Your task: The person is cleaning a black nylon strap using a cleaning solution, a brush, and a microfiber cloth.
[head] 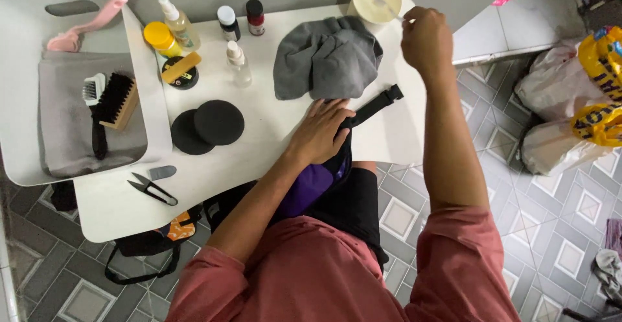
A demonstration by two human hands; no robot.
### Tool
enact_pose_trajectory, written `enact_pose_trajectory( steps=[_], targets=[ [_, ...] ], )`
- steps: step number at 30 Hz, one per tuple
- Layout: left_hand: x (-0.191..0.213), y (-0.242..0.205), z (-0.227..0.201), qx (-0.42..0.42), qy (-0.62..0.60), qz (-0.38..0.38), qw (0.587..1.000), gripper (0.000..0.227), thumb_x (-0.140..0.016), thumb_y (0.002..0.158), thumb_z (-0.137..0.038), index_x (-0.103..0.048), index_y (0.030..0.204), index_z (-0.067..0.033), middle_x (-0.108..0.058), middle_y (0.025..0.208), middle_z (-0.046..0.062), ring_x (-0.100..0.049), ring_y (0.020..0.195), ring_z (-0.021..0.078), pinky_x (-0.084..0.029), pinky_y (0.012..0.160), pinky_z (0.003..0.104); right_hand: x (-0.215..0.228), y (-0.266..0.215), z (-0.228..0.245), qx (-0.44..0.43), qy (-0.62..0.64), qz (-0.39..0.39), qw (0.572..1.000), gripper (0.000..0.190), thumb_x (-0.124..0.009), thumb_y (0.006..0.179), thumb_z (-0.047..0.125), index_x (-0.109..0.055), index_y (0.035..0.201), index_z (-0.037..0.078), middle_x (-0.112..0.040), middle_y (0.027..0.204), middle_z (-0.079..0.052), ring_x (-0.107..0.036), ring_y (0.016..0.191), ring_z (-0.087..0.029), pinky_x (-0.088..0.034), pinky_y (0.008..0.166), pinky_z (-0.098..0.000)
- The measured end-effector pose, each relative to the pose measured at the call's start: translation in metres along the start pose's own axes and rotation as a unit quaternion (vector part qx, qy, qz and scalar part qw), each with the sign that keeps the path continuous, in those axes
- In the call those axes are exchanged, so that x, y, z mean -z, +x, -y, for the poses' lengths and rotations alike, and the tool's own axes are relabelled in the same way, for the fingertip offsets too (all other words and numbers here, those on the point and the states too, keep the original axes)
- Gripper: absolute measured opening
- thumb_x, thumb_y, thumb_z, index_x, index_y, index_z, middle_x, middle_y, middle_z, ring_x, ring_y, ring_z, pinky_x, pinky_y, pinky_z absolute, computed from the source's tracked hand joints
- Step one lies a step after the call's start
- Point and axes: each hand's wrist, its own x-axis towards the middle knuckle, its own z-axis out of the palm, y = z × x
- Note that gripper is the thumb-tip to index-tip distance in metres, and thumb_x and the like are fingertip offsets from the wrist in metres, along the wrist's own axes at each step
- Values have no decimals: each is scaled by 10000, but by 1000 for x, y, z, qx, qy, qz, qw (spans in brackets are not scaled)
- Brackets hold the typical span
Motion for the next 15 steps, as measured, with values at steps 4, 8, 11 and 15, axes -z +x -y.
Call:
enact_pose_trajectory(
  steps=[4, 8, 11, 15],
  targets=[
    [7, 2, -7, 56, 8, 19, 998, 308, -452, 1032, -256, -532, 1311, -154, -328, 1623, 244, -264, 1528, 406, -106, 1254, 615, -11, 15, 11, -21, -36, 40, 998, 227, -578, 999, 112, -751, 1141, 75, -666, 1107, -229, -645, 878, -489, -505, 703, -576],
    [2, -1, -5, 55, 37, -12, 998, 287, -503, 1021, -272, -607, 1279, -200, -269, 1637, 211, -180, 1542, 415, -124, 1206, 663, -29, 25, 2, -10, -98, 37, 994, 204, -563, 960, 19, -627, 771, 57, -609, 933, -169, -621, 655, -464, -490, 570, -527],
    [-4, 0, -1, 43, 51, -32, 997, 308, -545, 1000, -284, -632, 1284, -205, -431, 1406, 129, -368, 1339, 345, -283, 1089, 580, -28, 24, 2, 11, -106, 17, 994, 149, -597, 949, 20, -702, 850, 59, -628, 943, -168, -655, 665, -452, -523, 587, -526],
    [-6, 0, 3, 21, 42, -33, 998, 334, -565, 1003, -279, -629, 1315, -179, -526, 1128, 38, -492, 1060, 268, -367, 912, 472, -8, 9, 17, 14, -49, -24, 998, 250, -607, 972, 60, -768, 1161, 27, -664, 1126, -221, -686, 796, -483, -542, 649, -588]
  ],
)
